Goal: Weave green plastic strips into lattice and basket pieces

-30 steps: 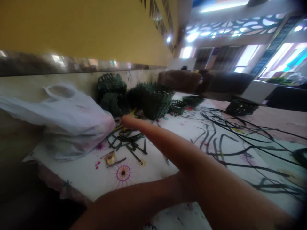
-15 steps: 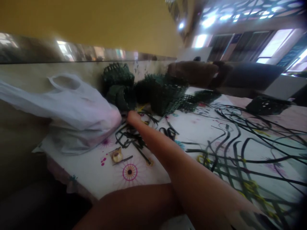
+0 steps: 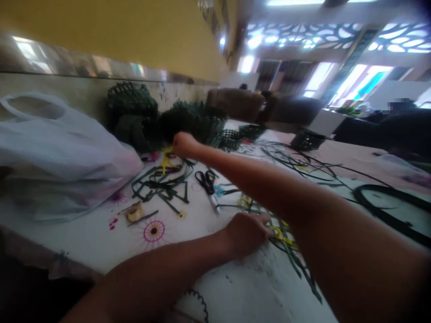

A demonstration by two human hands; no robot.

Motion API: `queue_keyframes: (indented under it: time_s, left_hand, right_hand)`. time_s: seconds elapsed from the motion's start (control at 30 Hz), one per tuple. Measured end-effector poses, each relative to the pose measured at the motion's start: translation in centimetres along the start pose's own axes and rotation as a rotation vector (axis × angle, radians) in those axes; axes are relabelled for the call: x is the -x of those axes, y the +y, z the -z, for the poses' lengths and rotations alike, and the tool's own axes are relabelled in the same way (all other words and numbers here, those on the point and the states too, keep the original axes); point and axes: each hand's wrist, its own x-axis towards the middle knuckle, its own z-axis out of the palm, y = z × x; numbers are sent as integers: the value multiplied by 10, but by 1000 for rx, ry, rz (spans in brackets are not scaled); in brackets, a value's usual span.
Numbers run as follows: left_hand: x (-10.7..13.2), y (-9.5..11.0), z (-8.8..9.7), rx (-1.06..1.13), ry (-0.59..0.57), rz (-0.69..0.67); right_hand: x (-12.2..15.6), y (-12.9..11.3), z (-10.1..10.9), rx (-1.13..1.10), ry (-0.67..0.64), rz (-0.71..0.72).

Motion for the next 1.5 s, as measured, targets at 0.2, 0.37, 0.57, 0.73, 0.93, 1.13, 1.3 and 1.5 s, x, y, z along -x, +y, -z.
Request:
queue_keyframes:
  time_s: [0.2, 0.37, 0.57, 0.73, 0.93, 1.13, 1.3, 1.5]
  left_hand:
    - [-6, 4, -4, -63, 31, -5]
    - [-7, -2, -2, 127, 184, 81]
    - [-12, -21, 11, 715, 440, 393]
    - [-11, -32, 28, 922, 544, 575]
    - [-9, -38, 36, 978, 640, 695]
    - [-9, -29, 36, 1043, 655, 611]
    - [-10, -17, 31, 1026, 599, 556]
    - [-13, -9, 24, 868, 619, 469]
  right_hand:
    - [128, 33, 73, -298, 249, 52]
    - [251, 60, 107, -597, 677, -21]
    - [319, 112, 84, -1006, 1078, -313]
    - [321, 125, 38, -1260, 953, -505]
    - [315, 112, 5, -1151, 729, -509]
    - [311, 113, -12, -1160, 670, -582]
    - [309, 115, -18, -1281, 672, -579]
    - [308, 113, -25, -1462, 593, -565]
